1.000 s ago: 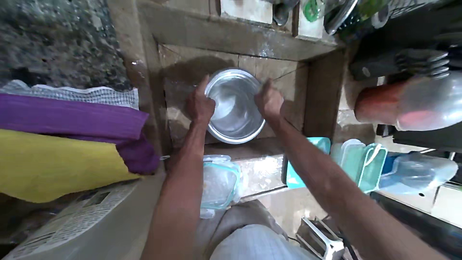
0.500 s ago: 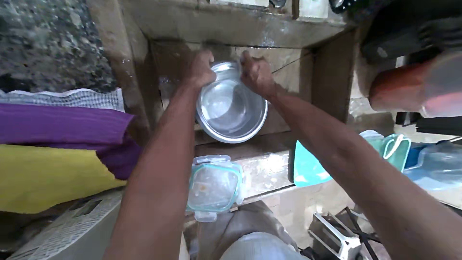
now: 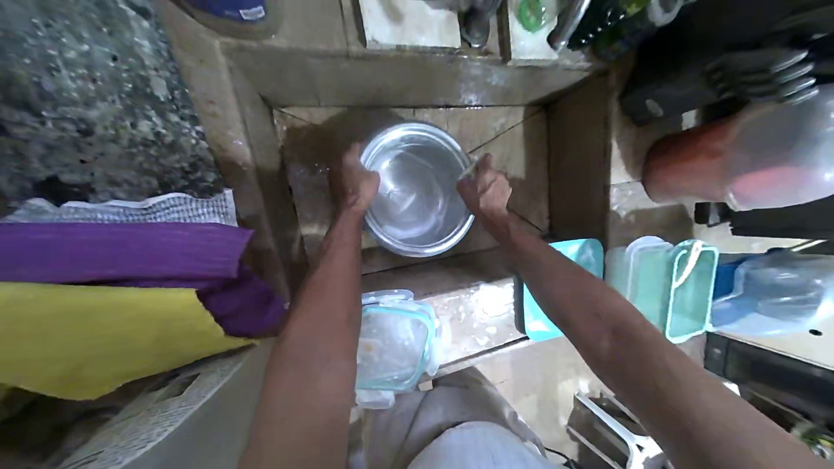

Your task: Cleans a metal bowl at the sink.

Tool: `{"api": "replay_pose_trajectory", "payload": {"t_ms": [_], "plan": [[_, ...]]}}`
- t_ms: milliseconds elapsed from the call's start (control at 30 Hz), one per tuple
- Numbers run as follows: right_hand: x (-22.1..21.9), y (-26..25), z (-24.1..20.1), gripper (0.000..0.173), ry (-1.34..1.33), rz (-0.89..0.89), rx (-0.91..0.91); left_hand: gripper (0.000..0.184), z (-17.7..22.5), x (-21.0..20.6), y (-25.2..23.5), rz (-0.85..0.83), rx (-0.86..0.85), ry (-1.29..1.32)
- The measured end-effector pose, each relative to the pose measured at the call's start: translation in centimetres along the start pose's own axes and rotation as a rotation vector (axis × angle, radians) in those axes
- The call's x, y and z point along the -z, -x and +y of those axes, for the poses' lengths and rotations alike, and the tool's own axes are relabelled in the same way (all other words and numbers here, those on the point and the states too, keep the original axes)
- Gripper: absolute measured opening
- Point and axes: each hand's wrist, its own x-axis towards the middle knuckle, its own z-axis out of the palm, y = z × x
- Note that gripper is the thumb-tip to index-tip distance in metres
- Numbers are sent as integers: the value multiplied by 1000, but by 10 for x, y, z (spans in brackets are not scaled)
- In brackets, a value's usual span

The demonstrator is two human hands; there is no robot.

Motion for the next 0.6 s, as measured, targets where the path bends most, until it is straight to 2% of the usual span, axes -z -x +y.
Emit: {"api": "replay_pose_trajectory", "payload": {"t_ms": [33, 100, 200, 267, 300, 333, 367, 400, 500, 533, 600], "plan": [[0, -6, -6, 59, -3, 8, 35, 56, -2, 1, 0, -3, -4, -15], [1, -28, -33, 51, 43, 48, 240, 54, -4, 2, -2, -11, -30, -62], [-13, -51, -84, 39, 93, 134, 744, 57, 4, 0, -2, -81, -45, -144], [-19, -52, -113, 36, 86, 120, 1036, 59, 5, 0, -2, -73, -53, -143], [-19, -52, -117, 33, 80, 115, 1118, 59, 3, -2, -1, -61, -68, -136], [-18, -51, -113, 33, 71, 114, 1121, 59, 2, -2, 1, -51, -79, -133], [-14, -51, -105, 32, 73, 122, 1046, 56, 2, -1, 1, -37, -84, -126], [-9, -49, -89, 34, 91, 122, 893, 54, 2, -2, 3, -28, -76, -110], [-1, -29, -23, 48, 87, 75, 282, 55, -2, -16, 3, 33, -19, -25], [-2, -15, -5, 55, 57, 50, 142, 57, -4, -21, 5, 49, 4, 5], [-7, 10, 15, 64, 4, 28, -11, 62, -1, -22, 13, 49, 46, 52]]}}
